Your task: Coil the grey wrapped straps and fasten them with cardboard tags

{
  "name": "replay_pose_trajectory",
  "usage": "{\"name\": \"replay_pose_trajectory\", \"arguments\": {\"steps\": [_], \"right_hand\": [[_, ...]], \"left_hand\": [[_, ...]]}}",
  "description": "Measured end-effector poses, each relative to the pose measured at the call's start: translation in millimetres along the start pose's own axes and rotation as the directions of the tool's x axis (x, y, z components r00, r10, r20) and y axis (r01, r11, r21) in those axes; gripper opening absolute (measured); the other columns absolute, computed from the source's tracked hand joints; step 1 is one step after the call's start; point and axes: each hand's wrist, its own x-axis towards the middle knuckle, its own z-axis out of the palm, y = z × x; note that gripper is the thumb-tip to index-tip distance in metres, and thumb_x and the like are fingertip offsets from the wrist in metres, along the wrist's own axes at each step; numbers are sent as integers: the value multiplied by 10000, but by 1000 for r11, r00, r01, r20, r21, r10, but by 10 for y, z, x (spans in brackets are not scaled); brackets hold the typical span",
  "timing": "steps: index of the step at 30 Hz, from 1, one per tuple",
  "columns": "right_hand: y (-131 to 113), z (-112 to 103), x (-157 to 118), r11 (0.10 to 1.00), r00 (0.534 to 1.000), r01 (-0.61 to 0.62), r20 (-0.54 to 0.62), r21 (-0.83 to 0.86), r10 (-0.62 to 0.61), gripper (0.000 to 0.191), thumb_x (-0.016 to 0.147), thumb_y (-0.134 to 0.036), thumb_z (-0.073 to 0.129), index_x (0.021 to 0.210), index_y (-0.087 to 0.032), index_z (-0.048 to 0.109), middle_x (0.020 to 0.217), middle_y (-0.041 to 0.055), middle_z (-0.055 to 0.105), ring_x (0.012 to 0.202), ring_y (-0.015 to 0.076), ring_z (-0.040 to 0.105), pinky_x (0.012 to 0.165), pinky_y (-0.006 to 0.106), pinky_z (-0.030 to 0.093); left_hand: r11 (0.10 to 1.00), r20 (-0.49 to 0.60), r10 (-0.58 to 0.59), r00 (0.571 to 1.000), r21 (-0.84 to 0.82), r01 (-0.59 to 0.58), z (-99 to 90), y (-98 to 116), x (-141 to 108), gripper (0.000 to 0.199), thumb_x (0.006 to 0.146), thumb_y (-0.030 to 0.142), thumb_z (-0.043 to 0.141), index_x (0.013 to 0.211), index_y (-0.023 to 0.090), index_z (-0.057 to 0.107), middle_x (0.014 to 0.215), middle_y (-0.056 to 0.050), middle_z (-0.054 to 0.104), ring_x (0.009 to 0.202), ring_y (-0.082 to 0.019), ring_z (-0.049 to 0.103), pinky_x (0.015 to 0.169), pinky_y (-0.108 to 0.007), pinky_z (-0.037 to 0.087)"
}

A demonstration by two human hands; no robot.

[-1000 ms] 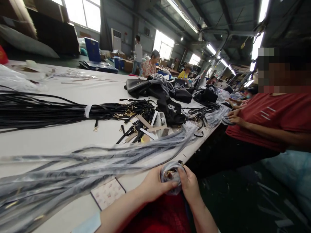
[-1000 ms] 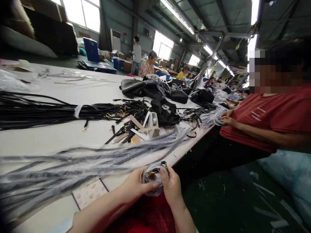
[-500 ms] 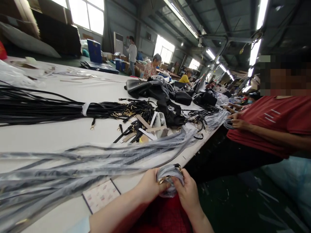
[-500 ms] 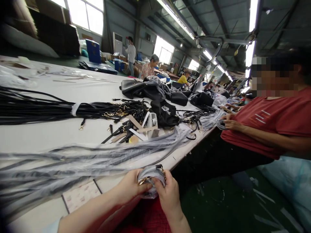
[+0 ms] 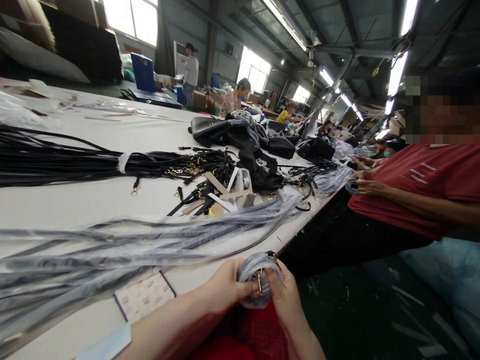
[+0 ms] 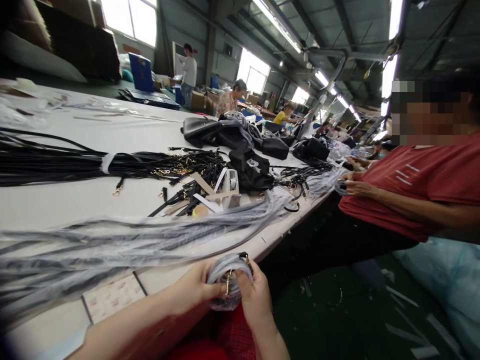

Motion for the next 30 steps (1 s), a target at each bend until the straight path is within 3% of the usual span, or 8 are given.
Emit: {"name": "replay_pose_trajectory", "arguments": {"steps": [3, 9, 15, 18, 21, 26, 28, 30], "right_hand": [[-28, 0, -24, 994, 1000, -24, 20, 103, 22, 368, 850, -487, 626, 1003, -153, 647, 828, 52, 689, 745, 195, 635, 689, 283, 532], [-101, -16, -66, 998, 994, 63, 83, 20, -65, 347, 857, -463, 632, 1032, -163, 631, 875, 56, 697, 771, 194, 637, 738, 287, 540], [-31, 46, -128, 987, 999, 47, -20, 156, -44, 334, 857, -474, 631, 1013, -179, 617, 784, 34, 679, 708, 185, 635, 675, 280, 549], [-18, 49, -158, 973, 1000, 16, -7, 231, -14, 364, 841, -493, 645, 1018, -177, 616, 832, 57, 696, 708, 196, 650, 649, 290, 552], [-19, -3, -161, 981, 999, -1, 35, 193, -6, 396, 850, -528, 613, 1013, -167, 622, 857, 75, 707, 733, 215, 662, 662, 309, 553], [-105, -112, -147, 979, 977, 74, 212, -189, -33, 363, 889, -511, 550, 957, -166, 640, 868, 63, 704, 766, 207, 640, 710, 284, 518], [-175, -105, -151, 939, 962, 126, 272, -320, -37, 343, 887, -503, 551, 918, -173, 640, 842, 52, 694, 751, 200, 629, 698, 266, 501], [-246, -73, -160, 927, 957, 147, 287, -344, -46, 335, 906, -494, 522, 929, -180, 637, 839, 47, 688, 751, 196, 625, 694, 258, 495]], "left_hand": [[997, 7, -12, 1000, -75, 12, -7, 62, -22, 492, 550, 355, 877, 922, 90, 694, 807, -46, 697, 713, -151, 594, 714, -248, 473], [969, -65, -100, 993, -233, 82, 4, 178, -63, 452, 524, 306, 894, 894, 103, 733, 829, -61, 729, 720, -164, 633, 740, -263, 487], [945, 64, -155, 986, -281, 167, -51, 56, -83, 419, 567, 273, 873, 924, 102, 736, 908, -96, 729, 808, -191, 647, 835, -299, 476], [951, 123, -203, 972, -210, 225, -75, 67, -104, 416, 561, 249, 863, 925, 92, 739, 916, -97, 726, 824, -196, 639, 858, -311, 468], [966, 162, -220, 962, -98, 238, -105, 131, -110, 370, 586, 220, 819, 923, 93, 733, 913, -78, 717, 839, -190, 619, 874, -315, 456], [988, 101, -109, 989, 122, 96, -180, 185, -102, 559, 597, 147, 660, 1153, 133, 608, 992, -47, 660, 937, -205, 583, 852, -315, 446], [963, 59, -47, 997, 267, 29, -175, 178, -113, 627, 612, 137, 617, 1234, 157, 542, 1008, -36, 635, 928, -197, 572, 826, -298, 447], [907, 86, 7, 996, 419, -42, -149, 186, -130, 558, 630, 116, 612, 1185, 159, 564, 979, -26, 628, 896, -187, 564, 800, -274, 445]]}}
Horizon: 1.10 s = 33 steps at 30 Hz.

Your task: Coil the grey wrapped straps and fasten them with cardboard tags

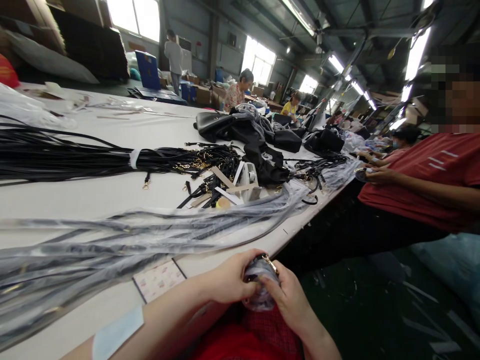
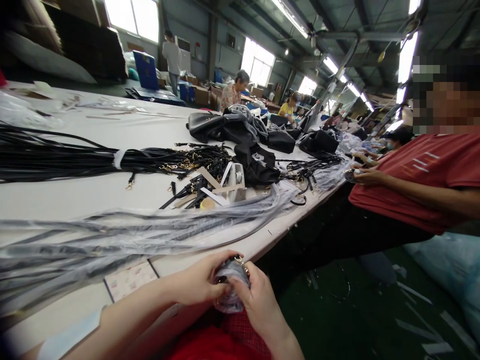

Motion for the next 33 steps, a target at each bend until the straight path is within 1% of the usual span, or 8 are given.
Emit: {"name": "replay_pose_trajectory", "arguments": {"steps": [3, 7, 14, 18, 21, 26, 30, 33], "right_hand": [[-80, 13, 9, 997, 999, 43, 5, 66, -44, 337, 923, -488, 490, 969, -186, 632, 872, 49, 683, 779, 199, 622, 730, 266, 501], [-84, -15, 34, 980, 990, 119, 56, 158, -130, 368, 898, -532, 510, 978, -193, 630, 882, 44, 669, 779, 204, 609, 764, 287, 504], [-58, -106, 119, 998, 981, 44, 186, 52, -53, 411, 925, -546, 464, 913, -172, 635, 845, 35, 662, 770, 190, 600, 689, 258, 461], [8, -85, 144, 997, 974, 21, 229, -79, -3, 409, 974, -498, 389, 820, -184, 600, 763, 3, 636, 694, 156, 572, 632, 234, 420], [92, -64, 159, 992, 957, 84, 283, -92, -55, 391, 994, -448, 362, 817, -190, 595, 761, -1, 630, 687, 149, 564, 627, 232, 419], [217, -125, 83, 963, 974, 190, 159, -194, -160, 370, 1004, -382, 336, 730, -209, 515, 671, -9, 534, 597, 140, 483, 563, 242, 381], [293, -226, -66, 882, 973, 220, 32, -417, -227, 352, 998, -346, 338, 698, -221, 472, 664, 0, 502, 607, 159, 477, 581, 273, 358], [339, -306, -106, 895, 984, 175, 33, -410, -177, 368, 997, -337, 329, 690, -219, 495, 654, 6, 520, 602, 166, 493, 577, 279, 379]], "left_hand": [[999, 69, 10, 998, -38, -8, 5, 75, -16, 338, 694, 164, 640, 1030, 149, 610, 896, -11, 622, 822, -158, 553, 736, -233, 443], [964, 122, -70, 990, -245, 98, -50, 152, -27, 307, 697, 329, 733, 911, 153, 601, 780, 12, 593, 687, -114, 527, 629, -190, 423], [967, -56, -176, 983, 179, 184, -89, 19, 0, 157, 679, 175, 561, 812, 152, 642, 663, 38, 572, 590, -109, 458, 545, -193, 358], [946, -51, -280, 959, 156, 284, -30, -43, 1, 72, 642, 208, 572, 690, 164, 603, 562, 60, 499, 517, -98, 404, 474, -197, 287], [934, -7, -344, 939, 101, 343, 9, -35, -10, 117, 627, 281, 626, 637, 168, 597, 529, 58, 492, 503, -99, 411, 466, -198, 288], [914, 56, -404, 913, -18, 406, -22, -41, 12, 252, 572, 367, 696, 691, 147, 672, 631, 1, 612, 567, -125, 514, 536, -214, 392], [901, -8, -432, 902, -49, 431, -61, -1, 48, 277, 547, 330, 673, 753, 146, 689, 639, 2, 618, 558, -123, 521, 544, -221, 416], [898, -57, -440, 896, 5, 441, -42, 100, 62, 243, 545, 296, 639, 738, 156, 687, 629, 12, 614, 560, -125, 522, 527, -214, 408]]}}
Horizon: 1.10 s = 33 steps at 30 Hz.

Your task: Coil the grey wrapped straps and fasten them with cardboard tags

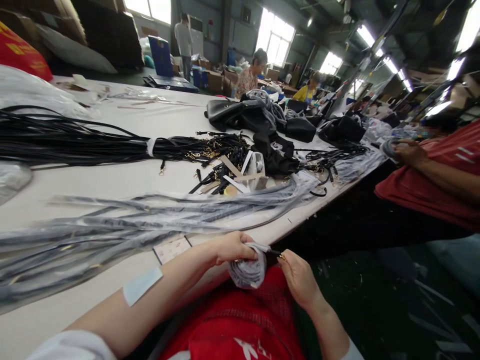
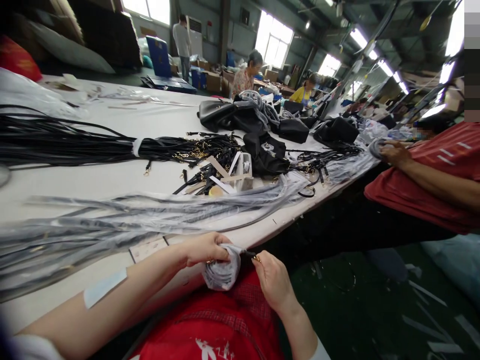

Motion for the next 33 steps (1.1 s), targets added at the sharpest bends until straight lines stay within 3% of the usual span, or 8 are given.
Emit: {"name": "replay_pose_trajectory", "arguments": {"steps": [4, 7, 11, 14, 18, 21, 24, 33], "right_hand": [[1, -69, 89, 953, 980, -39, 198, 301, -22, 232, 941, -308, 471, 1085, -191, 608, 1001, 78, 672, 900, 210, 630, 807, 324, 497], [-125, -37, 215, 871, 954, -72, 288, 486, -82, 513, 879, -328, 577, 1357, -181, 461, 1262, 118, 611, 1143, 254, 583, 980, 383, 453], [-338, 97, 399, 885, 904, -177, 427, 430, -27, 326, 857, -343, 611, 1135, -174, 640, 1053, 82, 704, 966, 269, 642, 888, 390, 489], [-406, 161, 517, 829, 856, -209, 507, 518, -101, 309, 926, -400, 513, 1037, -169, 685, 994, 69, 714, 920, 250, 639, 845, 360, 491], [-414, 248, 563, 576, 850, -274, 475, 770, -230, 411, 928, -503, 507, 1110, -172, 668, 1028, 70, 690, 946, 225, 616, 863, 329, 471], [-444, 375, 525, 330, 882, -375, 444, 866, -162, 418, 892, -527, 570, 1107, -180, 662, 956, 59, 678, 823, 185, 604, 767, 289, 479], [-520, 492, 527, 202, 906, -396, 417, 896, -75, 345, 871, -495, 620, 989, -178, 688, 829, 31, 656, 679, 134, 554, 659, 242, 456], [-823, 507, 737, 393, 904, -397, 428, 830, 11, 350, 757, -406, 769, 968, -134, 707, 862, 56, 705, 781, 178, 606, 734, 271, 475]], "left_hand": [[991, -82, -5, 997, 131, 16, 68, 86, -29, 183, 544, 276, 630, 677, 159, 678, 564, 30, 573, 522, -121, 485, 480, -210, 356], [977, -105, -13, 994, 212, 35, 109, 87, -21, 160, 554, 260, 630, 668, 162, 687, 524, 43, 533, 492, -118, 451, 458, -216, 325], [965, -117, -23, 993, 258, 53, 30, 79, -54, 108, 542, 200, 634, 634, 157, 668, 487, 45, 513, 477, -123, 448, 451, -222, 314], [974, -78, -10, 997, 223, 28, -125, 68, -161, 228, 540, 221, 697, 758, 157, 673, 568, 43, 571, 523, -125, 483, 465, -209, 338], [988, 59, 111, 992, -114, -104, -288, -9, -360, 460, 537, 316, 820, 922, 167, 618, 776, 24, 643, 667, -129, 554, 603, -213, 444], [864, 126, 253, 959, -476, -165, -335, -100, -486, 530, 584, 352, 862, 1007, 148, 616, 873, -23, 663, 745, -139, 586, 725, -250, 469], [764, 76, 294, 953, -618, -187, -351, -190, -572, 517, 653, 402, 841, 1049, 125, 658, 891, -60, 674, 787, -153, 601, 767, -252, 451], [747, -169, 235, 957, -599, -289, -355, -334, -642, 350, 720, 376, 800, 933, 112, 715, 828, -44, 682, 711, -132, 559, 699, -228, 407]]}}
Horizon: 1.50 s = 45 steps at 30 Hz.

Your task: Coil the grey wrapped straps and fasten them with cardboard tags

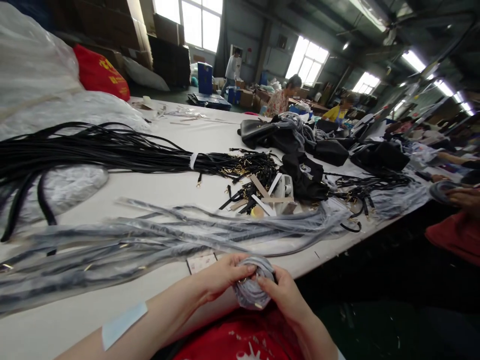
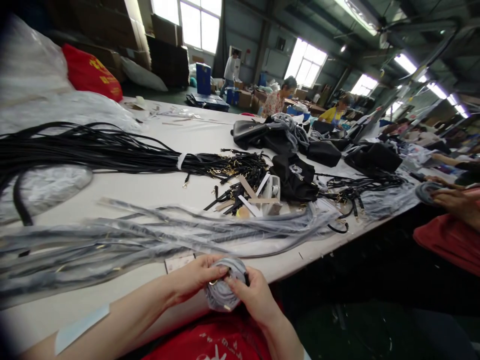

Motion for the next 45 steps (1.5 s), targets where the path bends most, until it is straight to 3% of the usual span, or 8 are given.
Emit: {"name": "replay_pose_trajectory", "arguments": {"steps": [8, 16, 24, 32, 35, 39, 42, 45], "right_hand": [[-89, 82, 24, 979, 992, 116, 25, 167, -122, 336, 765, -421, 753, 944, -140, 711, 839, 62, 701, 722, 160, 591, 674, 255, 462], [32, 107, 255, 988, 977, 107, -173, -107, -125, 376, 839, -487, 656, 956, -132, 695, 792, 48, 664, 699, 169, 559, 670, 287, 461], [-155, 128, 255, 997, 998, 58, -31, -60, -60, 333, 854, -478, 644, 890, -151, 690, 795, 37, 659, 681, 152, 547, 645, 264, 442], [-82, 119, 321, 998, 996, 60, -63, -25, -62, 379, 869, -487, 622, 1037, -153, 681, 761, 30, 643, 688, 166, 560, 663, 278, 458], [-138, 148, 298, 994, 998, 65, 21, -92, -64, 353, 875, -493, 610, 943, -157, 693, 782, 34, 654, 691, 163, 564, 675, 281, 457], [-291, 154, 278, 972, 991, 85, 119, -221, -59, 358, 888, -490, 589, 817, -152, 684, 792, 32, 652, 716, 159, 564, 707, 276, 455], [-313, 134, 316, 945, 994, 86, 90, -315, -61, 356, 890, -493, 576, 824, -162, 691, 768, 26, 651, 683, 158, 559, 658, 263, 450], [-227, 158, 379, 931, 993, 101, 95, -351, -72, 349, 900, -484, 561, 852, -167, 701, 759, 25, 659, 669, 163, 571, 645, 265, 456]], "left_hand": [[981, 140, 37, 990, -194, -9, 55, 203, 2, 434, 657, 292, 835, 1033, 122, 698, 774, -34, 626, 648, -105, 525, 680, -218, 413], [931, -209, 256, 944, 315, -183, 49, 224, 143, 358, 727, 352, 739, 1000, 132, 666, 675, 20, 595, 533, -90, 438, 540, -206, 376], [992, 164, 46, 985, -127, -25, -236, 388, 23, 439, 690, 234, 763, 1105, 117, 681, 891, -92, 690, 774, -177, 620, 786, -288, 449], [939, -120, 267, 956, 256, -230, -8, 297, 86, 333, 719, 249, 732, 1028, 144, 666, 772, 0, 623, 626, -105, 487, 615, -215, 401], [933, -61, 153, 986, 337, -124, -56, 366, 63, 424, 670, 188, 707, 1090, 164, 654, 813, -9, 649, 605, -115, 525, 580, -225, 419], [994, 86, -1, 996, 105, -8, -84, 476, 9, 548, 623, 232, 695, 1162, 155, 640, 808, -48, 687, 633, -144, 596, 617, -243, 451], [999, -44, -4, 999, 43, 6, -11, 444, 28, 541, 669, 413, 725, 1136, 150, 649, 819, -46, 675, 597, -120, 580, 600, -229, 439], [958, -292, 134, 947, 283, -48, 34, 308, 114, 580, 697, 595, 691, 1045, 130, 668, 658, 11, 598, 440, -70, 446, 446, -194, 317]]}}
